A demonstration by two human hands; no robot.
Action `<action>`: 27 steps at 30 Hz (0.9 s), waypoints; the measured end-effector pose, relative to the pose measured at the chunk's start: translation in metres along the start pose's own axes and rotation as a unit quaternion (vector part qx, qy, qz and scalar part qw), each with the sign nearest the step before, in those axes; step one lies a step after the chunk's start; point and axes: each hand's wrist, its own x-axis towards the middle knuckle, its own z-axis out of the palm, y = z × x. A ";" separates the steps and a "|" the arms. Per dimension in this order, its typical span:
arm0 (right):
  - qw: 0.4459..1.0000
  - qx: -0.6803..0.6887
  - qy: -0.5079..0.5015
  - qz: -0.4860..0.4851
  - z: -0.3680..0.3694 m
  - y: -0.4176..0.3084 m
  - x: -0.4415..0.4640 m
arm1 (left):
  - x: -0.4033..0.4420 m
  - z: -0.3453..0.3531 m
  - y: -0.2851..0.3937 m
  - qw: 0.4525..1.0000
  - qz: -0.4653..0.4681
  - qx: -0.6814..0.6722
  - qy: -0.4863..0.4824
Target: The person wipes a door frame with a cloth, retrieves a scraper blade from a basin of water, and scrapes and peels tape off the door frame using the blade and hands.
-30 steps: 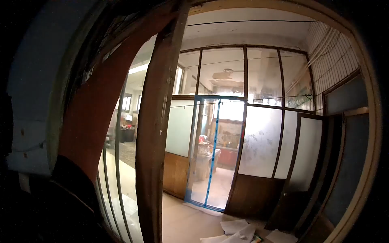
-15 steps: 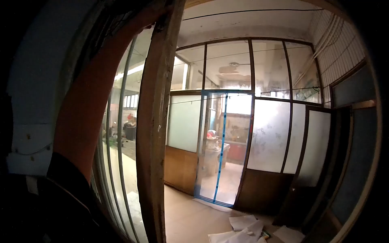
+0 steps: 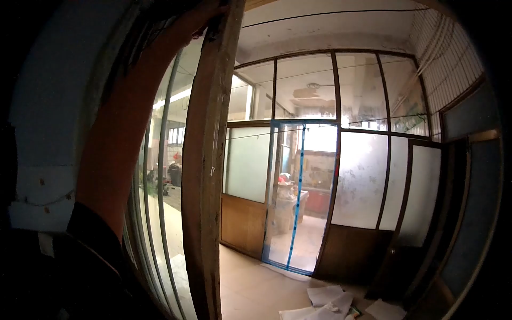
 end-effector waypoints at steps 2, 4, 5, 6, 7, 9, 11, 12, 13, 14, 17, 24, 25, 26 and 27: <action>1.000 0.000 0.000 0.000 -0.001 0.005 -0.001 | -0.007 0.009 -0.002 0.993 0.074 -0.062 0.072; 1.000 0.002 0.003 0.000 -0.002 0.006 -0.001 | 0.008 0.013 -0.006 0.990 0.065 -0.085 0.092; 1.000 0.003 0.003 0.001 -0.001 0.006 0.000 | 0.017 0.012 -0.006 0.986 0.057 -0.108 0.114; 1.000 0.004 0.004 -0.002 -0.002 0.006 0.001 | 0.034 -0.005 0.001 0.986 0.058 -0.108 0.113; 1.000 0.006 0.006 -0.001 -0.001 0.005 0.001 | 0.050 -0.038 0.017 0.988 0.066 -0.086 -0.112; 1.000 0.003 0.004 0.001 -0.002 0.008 -0.002 | 0.037 -0.043 0.026 0.940 0.060 -0.064 -0.329; 1.000 0.006 0.005 0.000 -0.002 0.006 0.001 | 0.008 -0.006 0.040 0.950 0.140 0.263 0.094; 1.000 0.009 0.006 0.001 -0.004 0.007 -0.001 | 0.020 -0.004 0.029 0.949 0.145 0.265 0.092; 1.000 0.009 0.005 0.000 -0.004 0.006 0.001 | 0.033 -0.006 0.012 0.931 0.222 0.284 0.064; 1.000 0.011 0.004 0.002 -0.003 0.004 0.002 | 0.019 -0.012 0.018 0.907 0.294 0.301 0.038; 1.000 0.011 0.001 0.004 -0.003 0.004 0.000 | -0.001 -0.013 0.024 0.944 0.145 0.294 0.024; 1.000 0.009 0.002 0.011 0.000 0.011 0.001 | -0.022 -0.001 0.002 0.914 0.324 0.218 0.113; 1.000 0.009 0.003 0.011 0.000 0.011 0.000 | -0.037 -0.004 0.009 0.902 0.334 0.263 0.073; 1.000 0.010 0.003 0.012 0.002 0.012 0.000 | -0.048 -0.006 0.010 0.903 0.332 0.265 0.072; 1.000 0.011 0.002 0.015 0.002 0.012 -0.002 | -0.054 -0.007 0.010 0.914 0.319 0.235 0.083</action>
